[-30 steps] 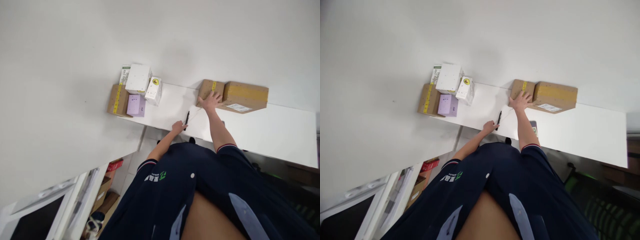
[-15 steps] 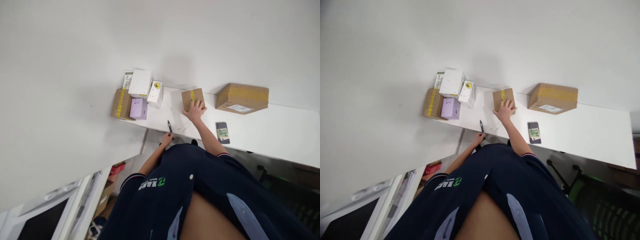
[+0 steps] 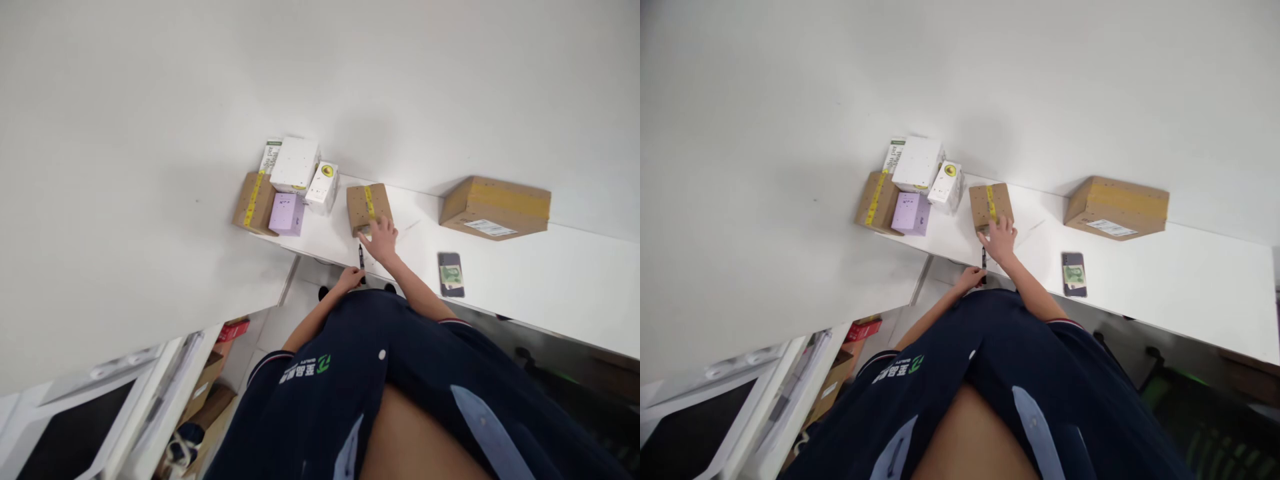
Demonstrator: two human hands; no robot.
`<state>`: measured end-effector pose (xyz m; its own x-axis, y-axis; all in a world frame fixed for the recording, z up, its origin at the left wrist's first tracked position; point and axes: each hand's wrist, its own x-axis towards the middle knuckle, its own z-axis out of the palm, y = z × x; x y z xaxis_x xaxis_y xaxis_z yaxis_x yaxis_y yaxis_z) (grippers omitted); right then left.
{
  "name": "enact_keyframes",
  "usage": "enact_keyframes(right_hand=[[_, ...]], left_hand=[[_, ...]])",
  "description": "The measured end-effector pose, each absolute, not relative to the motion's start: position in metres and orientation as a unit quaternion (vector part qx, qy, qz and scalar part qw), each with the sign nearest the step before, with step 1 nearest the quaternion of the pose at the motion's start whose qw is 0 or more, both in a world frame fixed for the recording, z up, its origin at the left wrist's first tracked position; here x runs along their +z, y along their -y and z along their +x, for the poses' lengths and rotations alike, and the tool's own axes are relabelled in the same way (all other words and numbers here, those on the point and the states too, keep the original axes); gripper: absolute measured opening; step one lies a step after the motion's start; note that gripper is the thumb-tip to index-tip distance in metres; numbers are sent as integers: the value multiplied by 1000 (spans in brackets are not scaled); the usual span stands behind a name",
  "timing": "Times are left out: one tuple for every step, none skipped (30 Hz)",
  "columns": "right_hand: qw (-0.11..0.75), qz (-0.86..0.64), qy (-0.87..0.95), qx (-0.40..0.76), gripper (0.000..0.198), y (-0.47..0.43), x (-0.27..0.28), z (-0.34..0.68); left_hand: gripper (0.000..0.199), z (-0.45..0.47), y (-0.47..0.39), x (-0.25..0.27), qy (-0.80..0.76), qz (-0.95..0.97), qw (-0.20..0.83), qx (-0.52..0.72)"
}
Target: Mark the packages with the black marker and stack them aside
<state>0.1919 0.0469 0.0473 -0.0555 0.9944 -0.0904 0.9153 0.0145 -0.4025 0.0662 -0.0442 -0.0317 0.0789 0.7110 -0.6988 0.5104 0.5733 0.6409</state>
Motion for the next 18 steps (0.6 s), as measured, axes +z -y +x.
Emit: enact_keyframes(right_hand=[[93, -690, 687, 208, 49, -36, 46, 201], [67, -702, 662, 253, 48, -25, 42, 210], [35, -705, 634, 315, 47, -14, 37, 218], [10, -696, 608, 382, 45, -4, 30, 226], [-1, -681, 582, 444, 43, 4, 22, 234], [0, -671, 556, 490, 40, 10, 14, 241], [9, -674, 534, 510, 38, 14, 5, 248], [21, -688, 516, 510, 35, 14, -2, 255], [32, -710, 502, 493, 32, 11, -8, 263], [39, -734, 493, 466, 28, 5, -13, 273], [41, -753, 488, 440, 25, -2, -17, 283], [41, -768, 486, 415, 23, -11, -19, 294], [35, -784, 484, 387, 22, -21, -22, 305], [19, -798, 487, 353, 24, -29, -24, 315], [5, -809, 488, 329, 28, -38, -26, 324], [-9, -815, 490, 308, 32, -45, -28, 332], [-17, -818, 493, 296, 35, -50, -30, 339], [-19, -819, 493, 293, 39, -55, -32, 344]], left_hand=[[25, 69, 42, -28, -664, 468, 576, 87], [23, 72, 40, -25, -655, 486, 572, 88], [20, 75, 38, -22, -646, 503, 566, 90], [16, 79, 36, -19, -635, 524, 560, 90], [14, 84, 35, -16, -620, 549, 554, 85], [13, 89, 33, -13, -601, 579, 546, 75], [15, 94, 30, -9, -580, 611, 534, 62], [19, 98, 28, -6, -564, 642, 517, 50], [23, 101, 25, -2, -555, 671, 490, 46], [27, 103, 21, 2, -556, 695, 454, 52], [29, 103, 16, 7, -569, 709, 411, 69], [31, 101, 10, 12, -588, 717, 363, 93], [33, 98, 3, 17, -607, 720, 316, 115], [37, 95, -3, 23, -624, 719, 274, 133], [40, 91, -10, 27, -637, 719, 240, 142], [44, 87, -16, 31, -647, 718, 215, 141], [48, 83, -21, 34, -656, 716, 197, 133], [51, 79, -25, 36, -664, 715, 186, 120]])
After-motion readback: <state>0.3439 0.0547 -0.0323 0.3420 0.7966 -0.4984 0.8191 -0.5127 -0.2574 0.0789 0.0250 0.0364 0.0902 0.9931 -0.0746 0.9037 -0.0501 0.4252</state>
